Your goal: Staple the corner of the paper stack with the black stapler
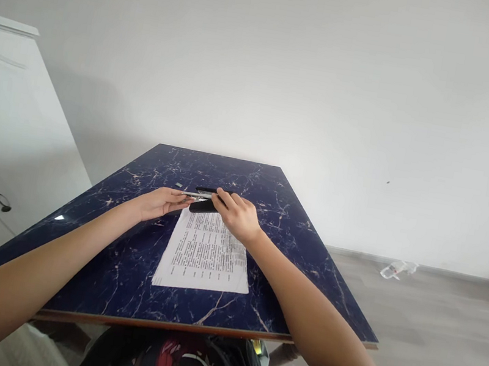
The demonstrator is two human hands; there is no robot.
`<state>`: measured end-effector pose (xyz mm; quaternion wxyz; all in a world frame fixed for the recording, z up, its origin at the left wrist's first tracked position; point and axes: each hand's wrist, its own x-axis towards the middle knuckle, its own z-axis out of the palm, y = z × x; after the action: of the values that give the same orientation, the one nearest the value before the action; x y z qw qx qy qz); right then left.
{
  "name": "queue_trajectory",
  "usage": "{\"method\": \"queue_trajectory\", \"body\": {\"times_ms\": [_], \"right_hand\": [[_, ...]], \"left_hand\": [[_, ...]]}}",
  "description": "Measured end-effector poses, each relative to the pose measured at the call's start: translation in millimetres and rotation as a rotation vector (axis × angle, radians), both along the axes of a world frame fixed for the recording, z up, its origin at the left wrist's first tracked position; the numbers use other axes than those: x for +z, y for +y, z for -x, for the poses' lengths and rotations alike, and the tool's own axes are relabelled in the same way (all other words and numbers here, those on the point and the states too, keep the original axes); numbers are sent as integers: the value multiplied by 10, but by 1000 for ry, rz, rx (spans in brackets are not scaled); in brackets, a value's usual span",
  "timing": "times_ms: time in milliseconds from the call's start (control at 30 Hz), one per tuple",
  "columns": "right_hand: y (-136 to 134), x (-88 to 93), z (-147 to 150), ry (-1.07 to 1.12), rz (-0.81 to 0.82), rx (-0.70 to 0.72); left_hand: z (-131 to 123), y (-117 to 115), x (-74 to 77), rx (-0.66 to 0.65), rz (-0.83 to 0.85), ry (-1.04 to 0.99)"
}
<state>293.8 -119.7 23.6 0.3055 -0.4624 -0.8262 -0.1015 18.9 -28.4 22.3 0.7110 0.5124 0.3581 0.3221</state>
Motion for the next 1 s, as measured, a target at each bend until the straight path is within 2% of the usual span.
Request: {"method": "queue_trajectory", "body": {"times_ms": [100, 167, 267, 333, 400, 467, 600, 700, 767, 900, 1000], "right_hand": [[17, 20, 25, 119, -5, -95], [47, 39, 17, 245, 53, -169], [109, 52, -31, 433, 330, -167], [145, 40, -59, 498, 519, -108], [170, 9, -65, 519, 618, -59], [186, -33, -51, 513, 645, -20], [198, -95, -29, 408, 589, 44], [178, -72, -31, 296, 563, 61], [143, -18, -23, 294, 488, 54], [29, 127, 60, 453, 212, 47], [-57, 189, 171, 446, 152, 219]], "left_hand": [[1, 18, -12, 140, -26, 17], [11, 23, -20, 269, -112, 26], [31, 5, -2, 403, -276, 41], [31, -28, 34, 420, -354, 45], [12, -73, 76, 384, -422, 41], [-21, -121, 110, 317, -483, 40], [-97, -227, 145, 137, -563, 34], [-146, -322, 164, 23, -579, 33], [-174, -390, 182, -35, -592, 67], [-199, -518, 246, -132, -665, 168], [-185, -592, 327, -118, -756, 190]]}}
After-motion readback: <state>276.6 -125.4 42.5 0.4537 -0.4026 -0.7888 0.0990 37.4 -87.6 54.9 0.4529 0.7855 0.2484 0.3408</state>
